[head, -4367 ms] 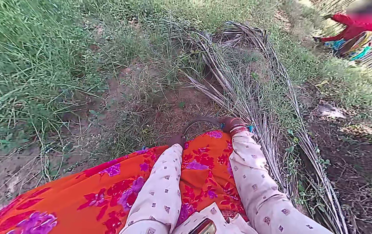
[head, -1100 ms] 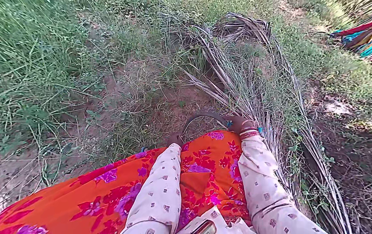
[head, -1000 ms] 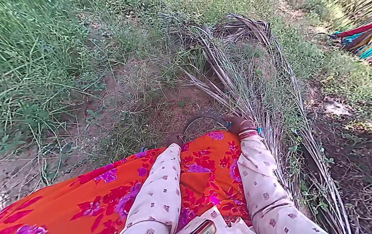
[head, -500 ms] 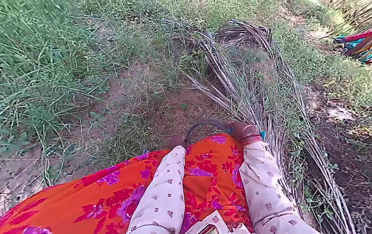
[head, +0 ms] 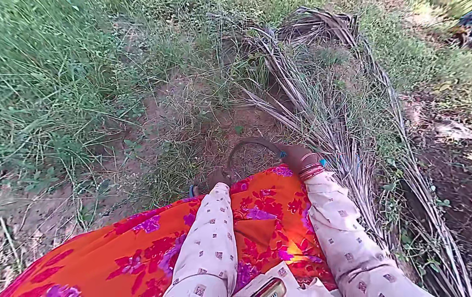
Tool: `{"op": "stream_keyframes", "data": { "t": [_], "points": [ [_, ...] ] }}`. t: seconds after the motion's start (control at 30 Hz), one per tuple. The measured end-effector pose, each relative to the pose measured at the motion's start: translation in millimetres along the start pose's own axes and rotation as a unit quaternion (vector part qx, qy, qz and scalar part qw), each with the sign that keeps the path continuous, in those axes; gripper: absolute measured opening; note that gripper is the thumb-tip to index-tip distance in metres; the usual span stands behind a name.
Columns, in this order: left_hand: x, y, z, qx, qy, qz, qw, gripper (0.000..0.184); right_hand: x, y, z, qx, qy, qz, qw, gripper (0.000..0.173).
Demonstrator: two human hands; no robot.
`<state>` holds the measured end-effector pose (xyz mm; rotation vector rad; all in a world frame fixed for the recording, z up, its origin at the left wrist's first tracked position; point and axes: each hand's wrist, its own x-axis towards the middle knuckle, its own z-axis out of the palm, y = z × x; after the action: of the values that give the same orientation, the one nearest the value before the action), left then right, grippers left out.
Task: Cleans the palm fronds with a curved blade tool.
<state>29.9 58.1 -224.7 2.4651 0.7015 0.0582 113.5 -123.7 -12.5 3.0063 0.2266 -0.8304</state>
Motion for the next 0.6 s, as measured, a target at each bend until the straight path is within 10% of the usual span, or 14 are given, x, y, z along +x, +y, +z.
{"op": "stream_keyframes", "data": {
  "t": [0.1,0.6],
  "points": [
    [46.8,-16.2,8.7,-0.030,-0.285,-0.020,0.958,0.065,0.7,-4.0,1.1,-0.007,0.004,0.008,1.000,0.063],
    [45.4,-6.3,-13.1,0.033,-0.309,-0.115,0.943,0.045,14.8,-17.7,9.0,-0.058,-0.038,-0.024,0.997,0.061]
  ]
}}
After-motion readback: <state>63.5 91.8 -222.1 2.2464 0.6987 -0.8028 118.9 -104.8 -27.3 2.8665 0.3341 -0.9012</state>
